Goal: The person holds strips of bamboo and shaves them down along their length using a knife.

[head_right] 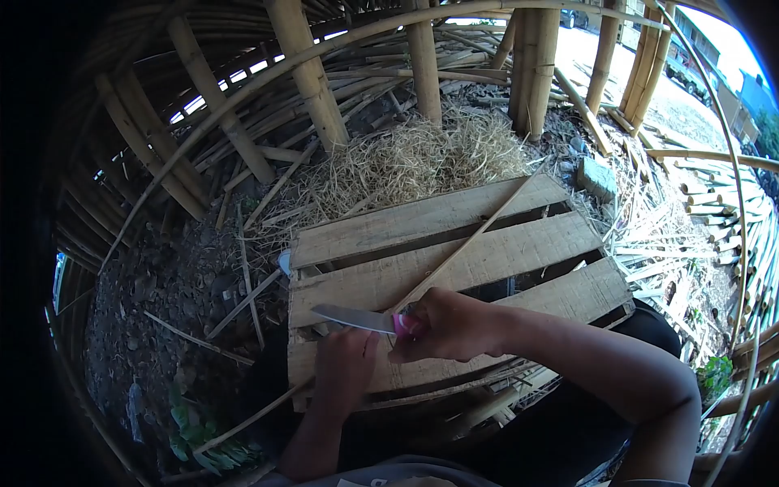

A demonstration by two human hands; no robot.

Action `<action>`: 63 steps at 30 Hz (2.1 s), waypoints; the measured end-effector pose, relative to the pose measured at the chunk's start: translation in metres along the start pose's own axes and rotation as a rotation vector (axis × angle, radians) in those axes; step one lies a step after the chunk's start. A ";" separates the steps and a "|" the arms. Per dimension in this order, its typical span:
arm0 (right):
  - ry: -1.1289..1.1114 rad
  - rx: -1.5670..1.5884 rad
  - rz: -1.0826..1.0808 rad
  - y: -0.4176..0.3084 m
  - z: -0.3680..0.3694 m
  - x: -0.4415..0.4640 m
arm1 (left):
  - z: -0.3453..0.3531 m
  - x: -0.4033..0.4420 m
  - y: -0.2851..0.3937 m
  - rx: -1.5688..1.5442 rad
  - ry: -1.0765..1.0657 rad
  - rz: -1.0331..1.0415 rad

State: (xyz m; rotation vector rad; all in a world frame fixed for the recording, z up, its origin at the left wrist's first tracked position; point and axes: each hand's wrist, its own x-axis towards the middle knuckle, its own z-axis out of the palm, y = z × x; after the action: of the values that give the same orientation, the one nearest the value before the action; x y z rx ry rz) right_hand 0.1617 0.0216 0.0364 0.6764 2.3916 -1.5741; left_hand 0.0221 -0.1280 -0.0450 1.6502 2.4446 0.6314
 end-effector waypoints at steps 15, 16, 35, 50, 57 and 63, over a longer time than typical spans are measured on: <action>0.753 0.136 0.217 0.062 -0.100 0.013 | -0.002 -0.003 0.001 -0.126 0.104 0.036; 0.715 0.019 0.224 0.066 -0.098 0.016 | -0.003 -0.003 0.000 -0.146 0.116 0.046; 0.669 -0.341 0.286 0.084 -0.070 0.046 | -0.006 0.006 -0.003 -0.251 0.087 -0.043; 0.567 -0.321 0.417 0.053 -0.058 0.032 | -0.002 0.002 -0.003 -0.262 0.149 0.008; 0.513 -0.275 0.487 0.053 -0.072 0.032 | -0.006 -0.004 -0.001 -0.213 0.061 0.005; 0.349 -0.225 0.506 0.026 -0.041 0.026 | -0.003 -0.004 -0.002 -0.230 0.099 0.043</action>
State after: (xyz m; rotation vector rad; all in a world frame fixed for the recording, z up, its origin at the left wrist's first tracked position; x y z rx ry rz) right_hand 0.1548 0.0747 0.0216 1.4599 2.3028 -1.0293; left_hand 0.0205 -0.1328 -0.0433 1.6197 2.3020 0.9815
